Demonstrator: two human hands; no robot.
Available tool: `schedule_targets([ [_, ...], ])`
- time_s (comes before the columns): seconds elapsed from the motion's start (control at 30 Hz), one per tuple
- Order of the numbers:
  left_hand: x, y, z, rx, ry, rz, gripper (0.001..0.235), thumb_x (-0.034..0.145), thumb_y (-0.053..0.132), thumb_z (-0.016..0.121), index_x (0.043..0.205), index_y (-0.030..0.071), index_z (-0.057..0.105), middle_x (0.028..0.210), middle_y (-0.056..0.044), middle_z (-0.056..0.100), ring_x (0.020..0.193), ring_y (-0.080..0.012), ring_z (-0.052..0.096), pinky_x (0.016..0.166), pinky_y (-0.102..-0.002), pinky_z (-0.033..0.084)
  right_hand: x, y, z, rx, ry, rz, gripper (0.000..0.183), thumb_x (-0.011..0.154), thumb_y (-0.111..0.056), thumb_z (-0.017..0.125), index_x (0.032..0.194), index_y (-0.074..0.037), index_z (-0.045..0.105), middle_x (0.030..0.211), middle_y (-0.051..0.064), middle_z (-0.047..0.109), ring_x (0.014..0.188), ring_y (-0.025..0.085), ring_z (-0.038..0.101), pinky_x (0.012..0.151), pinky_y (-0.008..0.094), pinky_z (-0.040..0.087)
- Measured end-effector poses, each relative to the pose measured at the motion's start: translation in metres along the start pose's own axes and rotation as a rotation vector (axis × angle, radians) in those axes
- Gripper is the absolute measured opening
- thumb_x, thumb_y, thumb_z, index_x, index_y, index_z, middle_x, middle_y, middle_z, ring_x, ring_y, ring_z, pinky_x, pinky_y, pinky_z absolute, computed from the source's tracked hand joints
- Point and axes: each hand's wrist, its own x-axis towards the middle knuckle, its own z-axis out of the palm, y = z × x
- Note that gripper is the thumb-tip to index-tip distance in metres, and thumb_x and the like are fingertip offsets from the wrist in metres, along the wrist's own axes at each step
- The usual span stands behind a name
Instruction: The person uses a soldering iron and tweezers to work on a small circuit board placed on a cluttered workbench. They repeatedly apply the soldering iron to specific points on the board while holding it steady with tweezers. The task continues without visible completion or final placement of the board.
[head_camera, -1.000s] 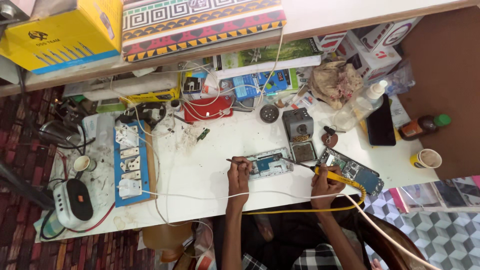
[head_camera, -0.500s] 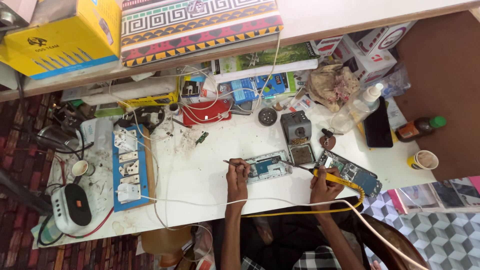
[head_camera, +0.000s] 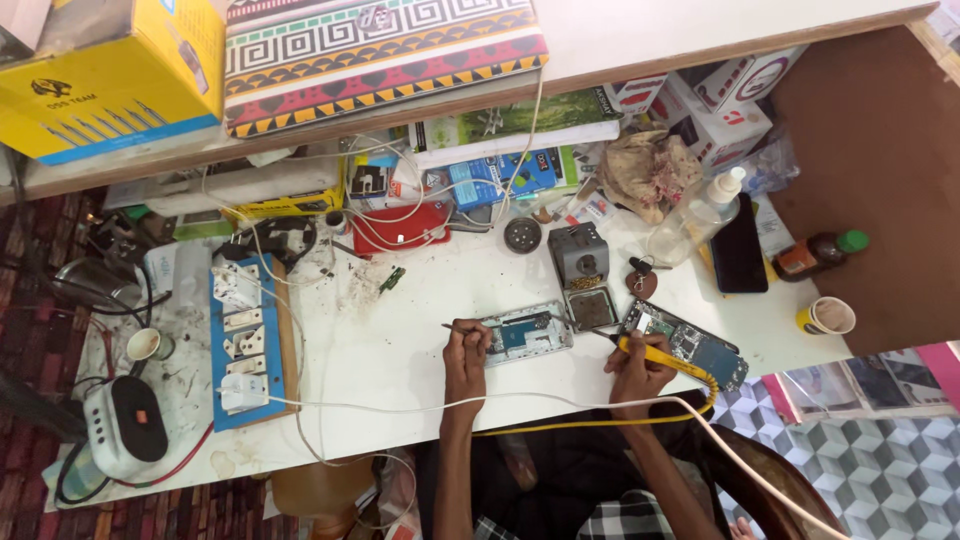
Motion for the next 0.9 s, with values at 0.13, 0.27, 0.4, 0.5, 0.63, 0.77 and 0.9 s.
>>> schedule_targets([
  [0.13,0.001,0.004,0.002,0.068,0.02,-0.03,0.018,0.109,0.016,0.042,0.098,0.007,0.052,0.079,0.001,0.049,0.066,-0.0067,0.034,0.058,-0.023,0.032,0.003,0.002,0.0,-0.001,-0.011,-0.029,0.019,0.105,-0.007,0.053,0.087,-0.006,0.049,0.056,0.007,0.054,0.042,0.012,0.049,0.04,0.024,0.035],
  [0.27,-0.002,0.001,0.001,0.024,0.038,-0.005,0.018,0.11,0.016,0.042,0.097,0.007,0.051,0.081,0.0,0.051,0.068,-0.0064,0.034,0.059,-0.023,0.033,0.001,0.003,0.0,-0.004,-0.025,-0.018,0.024,0.105,-0.006,0.054,0.082,-0.006,0.048,0.052,0.006,0.052,0.039,0.012,0.047,0.038,0.025,0.033],
  [0.4,0.0,-0.004,0.002,-0.05,0.026,0.007,0.02,0.113,0.017,0.04,0.099,0.007,0.05,0.083,0.0,0.05,0.071,-0.006,0.036,0.061,-0.023,0.033,0.002,0.002,0.002,-0.048,0.023,0.003,0.024,0.103,-0.005,0.055,0.08,-0.006,0.047,0.053,0.005,0.051,0.04,0.012,0.05,0.038,0.027,0.037],
  [0.5,-0.002,-0.006,0.0,-0.038,0.039,-0.029,0.019,0.111,0.018,0.041,0.099,0.007,0.05,0.084,0.0,0.051,0.068,-0.0059,0.032,0.058,-0.023,0.031,0.0,0.0,0.002,-0.078,-0.022,-0.022,0.023,0.103,-0.006,0.054,0.081,-0.006,0.049,0.053,0.005,0.052,0.041,0.012,0.05,0.038,0.027,0.036],
  [0.63,-0.002,-0.006,-0.001,0.016,0.017,-0.023,0.022,0.111,0.022,0.041,0.1,0.007,0.052,0.081,0.001,0.049,0.065,-0.0058,0.031,0.056,-0.022,0.031,0.001,0.0,0.0,-0.063,-0.089,-0.052,0.028,0.108,-0.01,0.054,0.081,-0.006,0.046,0.051,0.005,0.049,0.04,0.012,0.049,0.04,0.026,0.037],
  [0.77,0.0,-0.006,-0.001,-0.04,0.031,-0.025,0.025,0.112,0.026,0.042,0.1,0.007,0.052,0.083,0.001,0.049,0.066,-0.0054,0.031,0.057,-0.023,0.03,0.002,0.001,0.0,-0.075,-0.076,-0.04,0.026,0.106,-0.01,0.054,0.082,-0.005,0.047,0.053,0.006,0.05,0.041,0.013,0.05,0.04,0.026,0.038],
  [0.9,-0.004,-0.01,-0.004,-0.044,0.042,-0.038,0.028,0.112,0.029,0.04,0.101,0.007,0.053,0.083,0.002,0.049,0.066,-0.005,0.032,0.058,-0.022,0.031,-0.002,0.003,-0.001,-0.079,-0.009,0.042,0.022,0.103,-0.01,0.055,0.084,-0.005,0.047,0.053,0.006,0.05,0.041,0.013,0.049,0.039,0.027,0.039],
])
